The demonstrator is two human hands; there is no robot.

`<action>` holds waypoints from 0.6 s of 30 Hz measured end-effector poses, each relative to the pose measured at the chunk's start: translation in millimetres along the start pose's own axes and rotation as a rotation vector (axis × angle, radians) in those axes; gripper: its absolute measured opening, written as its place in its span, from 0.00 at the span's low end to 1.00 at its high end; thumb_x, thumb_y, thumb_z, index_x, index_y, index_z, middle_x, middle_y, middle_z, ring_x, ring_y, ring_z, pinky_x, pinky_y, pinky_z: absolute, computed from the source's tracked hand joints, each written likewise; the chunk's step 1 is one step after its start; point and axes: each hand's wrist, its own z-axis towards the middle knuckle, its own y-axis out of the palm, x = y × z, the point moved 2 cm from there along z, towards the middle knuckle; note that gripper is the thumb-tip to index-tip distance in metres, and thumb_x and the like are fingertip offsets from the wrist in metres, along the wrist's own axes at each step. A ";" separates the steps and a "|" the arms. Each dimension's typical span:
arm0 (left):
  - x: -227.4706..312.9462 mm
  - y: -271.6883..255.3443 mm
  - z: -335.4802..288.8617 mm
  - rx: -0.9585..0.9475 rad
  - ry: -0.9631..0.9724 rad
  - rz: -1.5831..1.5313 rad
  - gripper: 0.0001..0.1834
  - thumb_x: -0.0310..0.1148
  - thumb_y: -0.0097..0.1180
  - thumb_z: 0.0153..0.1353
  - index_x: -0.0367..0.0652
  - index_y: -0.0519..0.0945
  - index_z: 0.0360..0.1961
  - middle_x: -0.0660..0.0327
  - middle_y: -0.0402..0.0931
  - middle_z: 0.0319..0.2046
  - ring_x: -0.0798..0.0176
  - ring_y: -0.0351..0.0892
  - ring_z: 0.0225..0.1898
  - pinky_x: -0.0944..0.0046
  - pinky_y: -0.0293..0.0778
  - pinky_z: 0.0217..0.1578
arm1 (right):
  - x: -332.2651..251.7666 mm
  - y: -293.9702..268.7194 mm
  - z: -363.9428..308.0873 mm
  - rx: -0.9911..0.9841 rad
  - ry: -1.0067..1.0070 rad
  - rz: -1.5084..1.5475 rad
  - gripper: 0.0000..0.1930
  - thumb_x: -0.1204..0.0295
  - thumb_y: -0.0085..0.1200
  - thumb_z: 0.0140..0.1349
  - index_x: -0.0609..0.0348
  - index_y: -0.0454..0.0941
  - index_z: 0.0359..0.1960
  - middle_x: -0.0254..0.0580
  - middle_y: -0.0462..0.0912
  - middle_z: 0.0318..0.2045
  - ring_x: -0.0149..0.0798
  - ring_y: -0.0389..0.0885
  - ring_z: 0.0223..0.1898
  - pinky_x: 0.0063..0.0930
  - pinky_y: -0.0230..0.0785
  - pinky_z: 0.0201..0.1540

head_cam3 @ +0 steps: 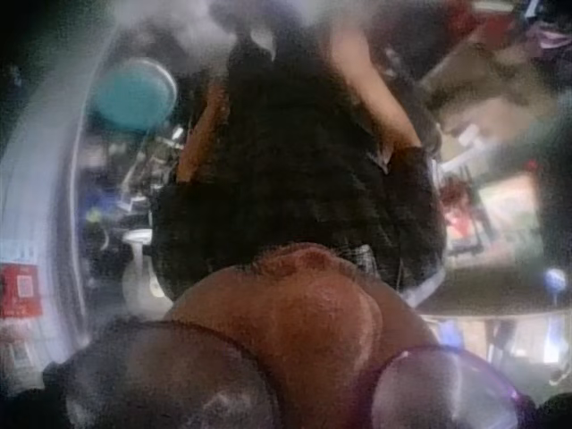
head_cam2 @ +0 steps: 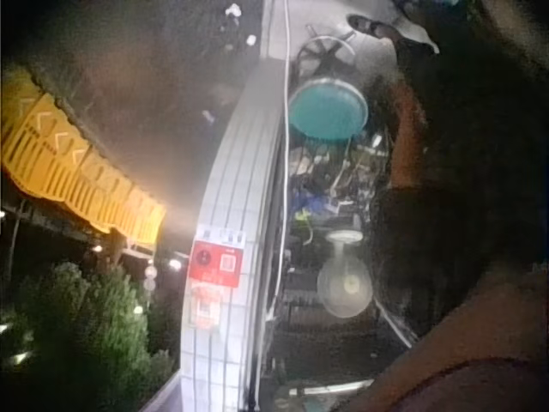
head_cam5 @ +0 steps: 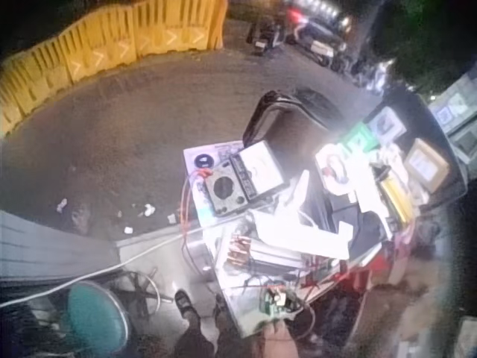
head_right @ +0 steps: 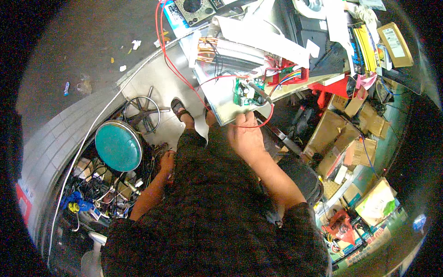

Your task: The person picks up a red and white electronic device with a digital display and two knobs, then rotates the knobs to change the displayed values. The device is placed back on the workbench after adjustment.

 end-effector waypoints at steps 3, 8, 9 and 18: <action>14.6 -6.9 -16.4 0.051 0.133 0.165 0.23 0.46 0.48 0.75 0.33 0.80 0.41 0.41 0.81 0.35 0.39 0.84 0.41 0.43 0.73 0.43 | 2.5 0.8 0.3 0.002 -0.003 0.034 0.18 0.68 0.64 0.64 0.68 0.71 0.46 0.64 0.73 0.43 0.65 0.77 0.45 0.56 0.75 0.49; 35.1 -10.7 -38.6 -0.096 0.112 0.298 0.24 0.48 0.53 0.73 0.34 0.80 0.51 0.44 0.83 0.41 0.42 0.85 0.46 0.46 0.76 0.48 | 8.1 -4.9 -1.0 -0.017 -0.016 0.118 0.18 0.68 0.64 0.64 0.67 0.72 0.46 0.64 0.73 0.43 0.65 0.78 0.46 0.54 0.75 0.48; 40.8 -8.4 -42.8 -0.067 0.131 0.309 0.24 0.47 0.55 0.72 0.34 0.79 0.52 0.44 0.83 0.41 0.43 0.84 0.46 0.47 0.76 0.48 | 9.6 -6.2 -1.8 0.002 -0.042 0.138 0.18 0.68 0.64 0.64 0.67 0.72 0.46 0.64 0.73 0.43 0.65 0.78 0.46 0.54 0.75 0.48; 98.9 -4.4 -46.9 -0.046 0.248 0.415 0.23 0.44 0.59 0.66 0.31 0.76 0.46 0.43 0.78 0.30 0.43 0.81 0.35 0.46 0.74 0.39 | 57.2 16.9 -46.4 -0.051 -0.117 0.318 0.14 0.66 0.60 0.67 0.63 0.75 0.47 0.57 0.77 0.45 0.61 0.80 0.49 0.52 0.76 0.53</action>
